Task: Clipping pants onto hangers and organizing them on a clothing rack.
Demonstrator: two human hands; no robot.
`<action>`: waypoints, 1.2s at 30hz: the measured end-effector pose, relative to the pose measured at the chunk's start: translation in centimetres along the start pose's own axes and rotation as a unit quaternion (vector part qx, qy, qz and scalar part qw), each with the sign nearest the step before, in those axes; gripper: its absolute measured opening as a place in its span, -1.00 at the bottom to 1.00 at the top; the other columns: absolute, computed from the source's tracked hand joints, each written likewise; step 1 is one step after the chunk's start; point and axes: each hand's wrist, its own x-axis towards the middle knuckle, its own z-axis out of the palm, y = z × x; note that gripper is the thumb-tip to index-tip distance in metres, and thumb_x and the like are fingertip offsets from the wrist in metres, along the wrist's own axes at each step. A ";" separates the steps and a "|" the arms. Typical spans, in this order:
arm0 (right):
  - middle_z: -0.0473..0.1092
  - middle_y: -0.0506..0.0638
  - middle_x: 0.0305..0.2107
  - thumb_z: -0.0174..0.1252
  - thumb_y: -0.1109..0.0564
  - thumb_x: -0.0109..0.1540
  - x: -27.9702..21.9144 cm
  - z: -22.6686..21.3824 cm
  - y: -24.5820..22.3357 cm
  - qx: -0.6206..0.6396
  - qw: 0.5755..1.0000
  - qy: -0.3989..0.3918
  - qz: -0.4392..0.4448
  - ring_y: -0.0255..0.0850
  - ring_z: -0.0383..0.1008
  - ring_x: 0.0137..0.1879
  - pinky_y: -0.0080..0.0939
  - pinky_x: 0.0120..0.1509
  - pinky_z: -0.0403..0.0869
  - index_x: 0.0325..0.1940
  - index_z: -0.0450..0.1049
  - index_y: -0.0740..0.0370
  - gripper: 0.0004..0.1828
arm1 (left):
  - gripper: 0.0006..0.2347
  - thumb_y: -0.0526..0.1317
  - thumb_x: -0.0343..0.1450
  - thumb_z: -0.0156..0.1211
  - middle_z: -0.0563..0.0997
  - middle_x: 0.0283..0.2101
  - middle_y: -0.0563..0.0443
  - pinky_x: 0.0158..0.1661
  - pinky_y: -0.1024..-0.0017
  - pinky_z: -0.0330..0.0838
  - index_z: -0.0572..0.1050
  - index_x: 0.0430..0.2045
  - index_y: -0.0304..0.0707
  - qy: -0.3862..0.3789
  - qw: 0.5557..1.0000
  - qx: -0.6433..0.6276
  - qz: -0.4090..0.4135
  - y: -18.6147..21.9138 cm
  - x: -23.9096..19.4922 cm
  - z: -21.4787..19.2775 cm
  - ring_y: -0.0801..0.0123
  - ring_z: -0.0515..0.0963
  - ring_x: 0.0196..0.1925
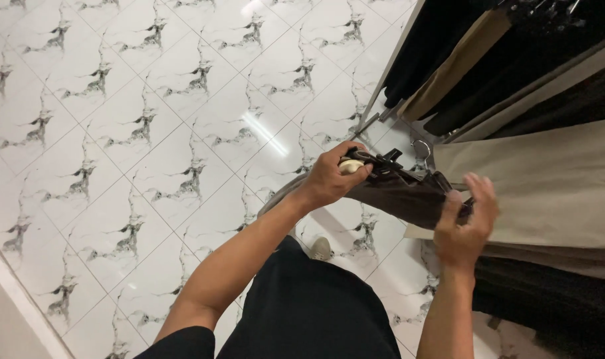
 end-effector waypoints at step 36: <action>0.46 0.24 -0.31 0.22 0.00 0.40 6.1 0.0 -5.3 0.096 0.979 -0.164 -0.077 0.20 0.51 -0.18 0.09 -0.04 0.47 0.19 0.54 0.21 -0.65 | -0.84 -0.21 0.44 0.35 0.67 -0.31 -0.07 -0.11 0.30 0.55 0.55 -0.17 -0.15 -0.111 0.987 -0.017 0.111 6.3 3.1 -2.8 0.37 0.66 -0.22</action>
